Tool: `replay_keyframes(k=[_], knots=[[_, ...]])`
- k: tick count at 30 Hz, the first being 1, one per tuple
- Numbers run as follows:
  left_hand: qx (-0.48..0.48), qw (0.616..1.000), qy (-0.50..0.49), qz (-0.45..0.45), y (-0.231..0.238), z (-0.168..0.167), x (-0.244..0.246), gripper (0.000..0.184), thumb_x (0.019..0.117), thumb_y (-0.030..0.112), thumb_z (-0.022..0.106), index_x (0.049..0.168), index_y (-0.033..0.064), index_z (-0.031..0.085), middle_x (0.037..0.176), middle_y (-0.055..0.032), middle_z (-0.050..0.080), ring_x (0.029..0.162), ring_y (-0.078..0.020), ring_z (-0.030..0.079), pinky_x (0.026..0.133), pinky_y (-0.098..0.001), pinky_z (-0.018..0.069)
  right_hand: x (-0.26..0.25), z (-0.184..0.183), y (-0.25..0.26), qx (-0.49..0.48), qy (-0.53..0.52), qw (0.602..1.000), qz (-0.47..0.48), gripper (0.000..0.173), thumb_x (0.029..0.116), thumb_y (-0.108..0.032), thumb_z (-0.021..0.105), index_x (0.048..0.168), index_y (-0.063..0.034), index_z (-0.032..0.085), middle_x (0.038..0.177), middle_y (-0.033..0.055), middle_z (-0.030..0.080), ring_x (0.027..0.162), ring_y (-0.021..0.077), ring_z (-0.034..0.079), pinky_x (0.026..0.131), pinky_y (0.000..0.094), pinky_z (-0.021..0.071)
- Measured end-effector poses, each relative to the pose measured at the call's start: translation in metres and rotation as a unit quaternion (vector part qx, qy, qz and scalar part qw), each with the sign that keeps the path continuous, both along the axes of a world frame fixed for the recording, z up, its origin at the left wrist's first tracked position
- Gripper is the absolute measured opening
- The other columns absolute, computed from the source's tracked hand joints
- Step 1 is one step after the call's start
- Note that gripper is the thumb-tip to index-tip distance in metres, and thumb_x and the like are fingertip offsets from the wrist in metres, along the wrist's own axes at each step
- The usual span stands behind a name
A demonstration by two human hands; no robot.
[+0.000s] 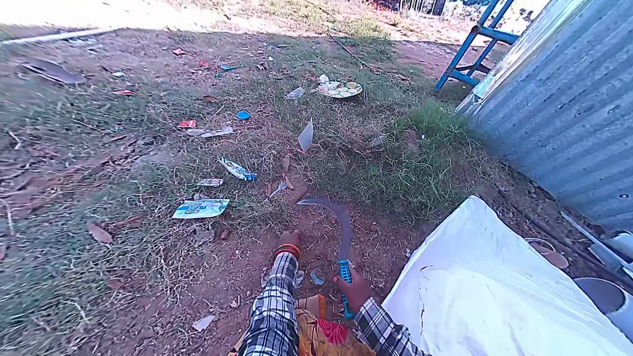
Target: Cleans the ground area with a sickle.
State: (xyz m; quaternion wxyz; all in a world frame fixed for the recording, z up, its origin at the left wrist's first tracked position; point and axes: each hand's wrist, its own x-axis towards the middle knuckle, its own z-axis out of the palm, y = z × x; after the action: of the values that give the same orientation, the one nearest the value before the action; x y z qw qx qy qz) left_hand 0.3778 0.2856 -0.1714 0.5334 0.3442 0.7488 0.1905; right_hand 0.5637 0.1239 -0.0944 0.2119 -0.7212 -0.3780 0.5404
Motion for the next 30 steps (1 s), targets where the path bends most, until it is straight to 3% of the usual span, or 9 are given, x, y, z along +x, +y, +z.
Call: replay_keyframes(k=[2,5,11,15,17,21,25,27,30], knots=[[0.0,0.997,0.045,-0.059,0.001,0.004,0.0,0.044,0.1108,0.029,0.046,0.139,-0.0023,0.059,0.143,-0.0258,0.059,0.138,-0.037,0.054,0.116,-0.0547,0.0392,-0.003,-0.006,-0.002,-0.005,0.015,1.0,0.002,0.056,0.1007,-0.023,0.067,0.147,0.0005,0.044,0.101,0.0185,0.065,0.07,0.023,0.066,0.069,0.0409,0.0582],[0.013,0.998,0.028,-0.05,0.0,0.006,-0.001,0.042,0.1129,0.026,0.04,0.139,0.0003,0.059,0.143,-0.0233,0.059,0.138,-0.0351,0.053,0.116,-0.0531,0.0381,-0.005,-0.014,-0.003,-0.01,0.029,0.999,0.009,0.058,0.1014,-0.024,0.066,0.148,0.0011,0.042,0.097,0.0178,0.065,0.065,0.0221,0.065,0.066,0.0394,0.0584],[0.059,0.989,-0.106,0.09,-0.004,0.006,0.011,0.044,0.1155,0.024,0.03,0.146,-0.0018,0.05,0.142,-0.0288,0.056,0.13,-0.0399,0.056,0.11,-0.0529,0.0421,-0.006,-0.014,-0.001,-0.009,0.039,0.999,-0.003,0.053,0.101,-0.021,0.066,0.144,0.0006,0.046,0.097,0.0176,0.065,0.066,0.0226,0.065,0.064,0.0396,0.0578],[0.062,0.979,-0.135,0.141,-0.004,-0.006,0.011,0.046,0.1159,0.027,0.028,0.14,-0.0002,0.056,0.133,-0.0235,0.06,0.111,-0.0319,0.06,0.099,-0.0472,0.0456,-0.006,-0.004,0.001,0.024,0.01,1.0,0.001,0.055,0.0996,-0.02,0.068,0.145,0.0019,0.046,0.098,0.0186,0.066,0.068,0.0234,0.066,0.066,0.0409,0.0584],[0.051,0.98,-0.138,0.132,-0.004,-0.003,0.012,0.045,0.1159,0.025,0.028,0.141,-0.0002,0.055,0.137,-0.0226,0.06,0.117,-0.032,0.06,0.103,-0.0472,0.0449,-0.002,0.005,0.003,0.063,-0.049,0.996,0.026,0.059,0.0978,-0.023,0.069,0.145,0.003,0.047,0.097,0.0195,0.067,0.072,0.0251,0.067,0.07,0.0437,0.0581],[0.048,0.978,-0.149,0.14,-0.003,-0.004,0.012,0.044,0.1158,0.024,0.029,0.143,0.0007,0.054,0.138,-0.0209,0.06,0.119,-0.0307,0.06,0.103,-0.0463,0.0453,0.004,0.022,0.013,0.127,-0.188,0.968,0.109,0.06,0.0974,-0.028,0.069,0.146,0.0005,0.05,0.107,0.0237,0.071,0.093,0.0359,0.071,0.088,0.0553,0.055],[0.045,0.975,-0.154,0.151,-0.002,-0.009,0.014,0.043,0.1159,0.024,0.028,0.142,0.0024,0.054,0.129,-0.0189,0.061,0.101,-0.026,0.06,0.091,-0.0426,0.0474,0.014,0.023,0.024,0.106,-0.3,0.92,0.228,0.057,0.102,-0.029,0.063,0.149,0.0003,0.048,0.129,0.0236,0.066,0.113,0.0377,0.069,0.1,0.0548,0.0524],[0.038,0.981,-0.132,0.134,-0.004,-0.007,0.014,0.044,0.1158,0.025,0.029,0.143,0.0018,0.054,0.133,-0.0209,0.061,0.112,-0.0297,0.061,0.098,-0.0457,0.0471,0.029,0.017,0.028,0.02,-0.353,0.888,0.294,0.06,0.1051,-0.03,0.057,0.156,-0.0045,0.04,0.146,0.0219,0.057,0.125,0.0383,0.063,0.105,0.0558,0.0498],[0.052,0.988,-0.114,0.09,-0.01,0.013,0.024,0.043,0.1152,0.022,0.032,0.141,-0.0018,0.056,0.139,-0.0246,0.06,0.133,-0.0351,0.055,0.113,-0.0494,0.0399,0.058,0.01,0.017,-0.048,-0.367,0.874,0.314,0.061,0.1039,-0.024,0.06,0.158,-0.0067,0.037,0.147,0.0212,0.056,0.129,0.0386,0.06,0.108,0.057,0.047]])
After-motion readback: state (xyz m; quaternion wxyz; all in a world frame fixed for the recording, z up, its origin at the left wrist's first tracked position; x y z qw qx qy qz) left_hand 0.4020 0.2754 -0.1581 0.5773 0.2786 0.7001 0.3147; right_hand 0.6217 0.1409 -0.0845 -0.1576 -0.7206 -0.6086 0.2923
